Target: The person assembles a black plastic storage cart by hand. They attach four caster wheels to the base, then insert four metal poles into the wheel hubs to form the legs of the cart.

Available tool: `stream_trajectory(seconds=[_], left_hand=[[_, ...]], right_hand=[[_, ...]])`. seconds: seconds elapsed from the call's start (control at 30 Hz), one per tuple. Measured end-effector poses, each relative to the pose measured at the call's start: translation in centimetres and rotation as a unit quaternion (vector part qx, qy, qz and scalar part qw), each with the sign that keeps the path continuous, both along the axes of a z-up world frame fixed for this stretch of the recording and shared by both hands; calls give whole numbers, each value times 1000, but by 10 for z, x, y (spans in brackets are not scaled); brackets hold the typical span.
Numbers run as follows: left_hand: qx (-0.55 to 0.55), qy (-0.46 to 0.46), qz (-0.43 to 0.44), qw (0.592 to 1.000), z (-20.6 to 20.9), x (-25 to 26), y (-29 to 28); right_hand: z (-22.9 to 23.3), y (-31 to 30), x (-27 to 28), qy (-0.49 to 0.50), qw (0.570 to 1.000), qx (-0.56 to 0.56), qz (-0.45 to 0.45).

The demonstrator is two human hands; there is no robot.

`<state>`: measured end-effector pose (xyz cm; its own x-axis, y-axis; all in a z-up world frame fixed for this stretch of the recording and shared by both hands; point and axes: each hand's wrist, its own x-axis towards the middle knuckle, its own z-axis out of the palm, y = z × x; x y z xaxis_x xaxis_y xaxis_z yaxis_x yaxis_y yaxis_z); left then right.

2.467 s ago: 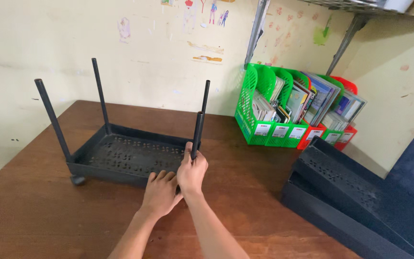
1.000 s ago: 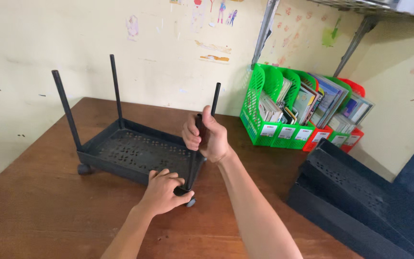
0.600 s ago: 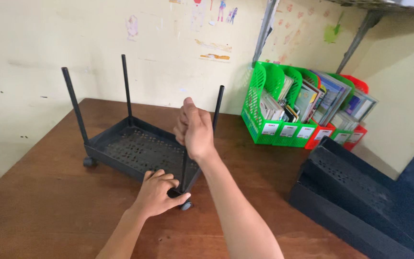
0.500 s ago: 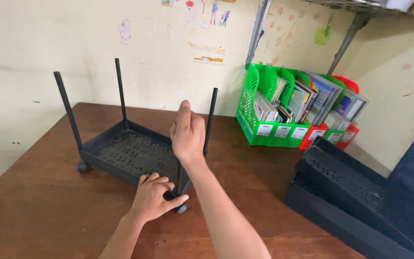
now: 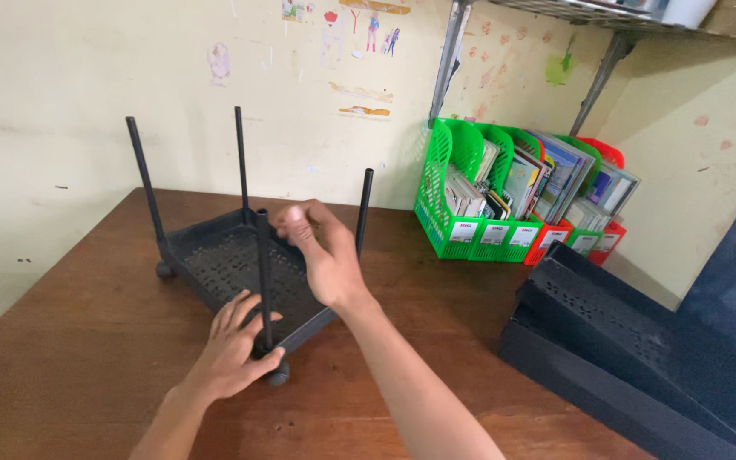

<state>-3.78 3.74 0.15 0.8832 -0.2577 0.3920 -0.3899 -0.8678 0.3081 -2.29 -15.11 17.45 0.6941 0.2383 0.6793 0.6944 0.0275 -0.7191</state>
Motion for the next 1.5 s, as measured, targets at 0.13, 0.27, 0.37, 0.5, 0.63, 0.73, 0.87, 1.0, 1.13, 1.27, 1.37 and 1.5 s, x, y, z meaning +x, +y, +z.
stream_trajectory(seconds=[0.13, 0.27, 0.37, 0.5, 0.63, 0.73, 0.87, 1.0, 1.13, 1.27, 1.37, 1.5], left_hand=[[-35, 7, 54, 998, -9, -13, 43], [-301, 109, 27, 947, -14, -17, 64], [-268, 114, 24, 956, -13, -11, 68], [-270, 54, 71, 959, -13, -6, 62], [-210, -266, 149, 929, -20, -14, 33], [-106, -274, 140, 946, -13, -8, 1], [-12, -83, -3, 996, -4, -2, -31], [3, -64, -31, 997, -6, 2, -50], [-37, -103, -25, 994, -21, 1, -63], [9, -29, 31, 999, -24, 9, -65], [26, -73, 64, 995, -23, 9, -69], [33, -40, 116, 992, -23, 10, -72]], right_hand=[[-15, -28, 30, 50, 978, 54, -196], [-50, -38, 65, 49, 988, 56, -138], [-89, -33, 66, 132, 991, -18, -12], [-109, -33, 54, 157, 986, -59, 20], [-102, -34, 41, 181, 975, -60, 112], [-97, -27, 36, 231, 956, -126, 127], [-100, -24, 30, 247, 941, -17, 231], [-106, -31, 29, 277, 904, 12, 326], [-121, -20, 29, 328, 851, 35, 408], [-132, -11, 27, 326, 895, 71, 297], [-135, -1, 24, 293, 946, 58, 127], [-136, 18, 24, 235, 961, 46, -137]])
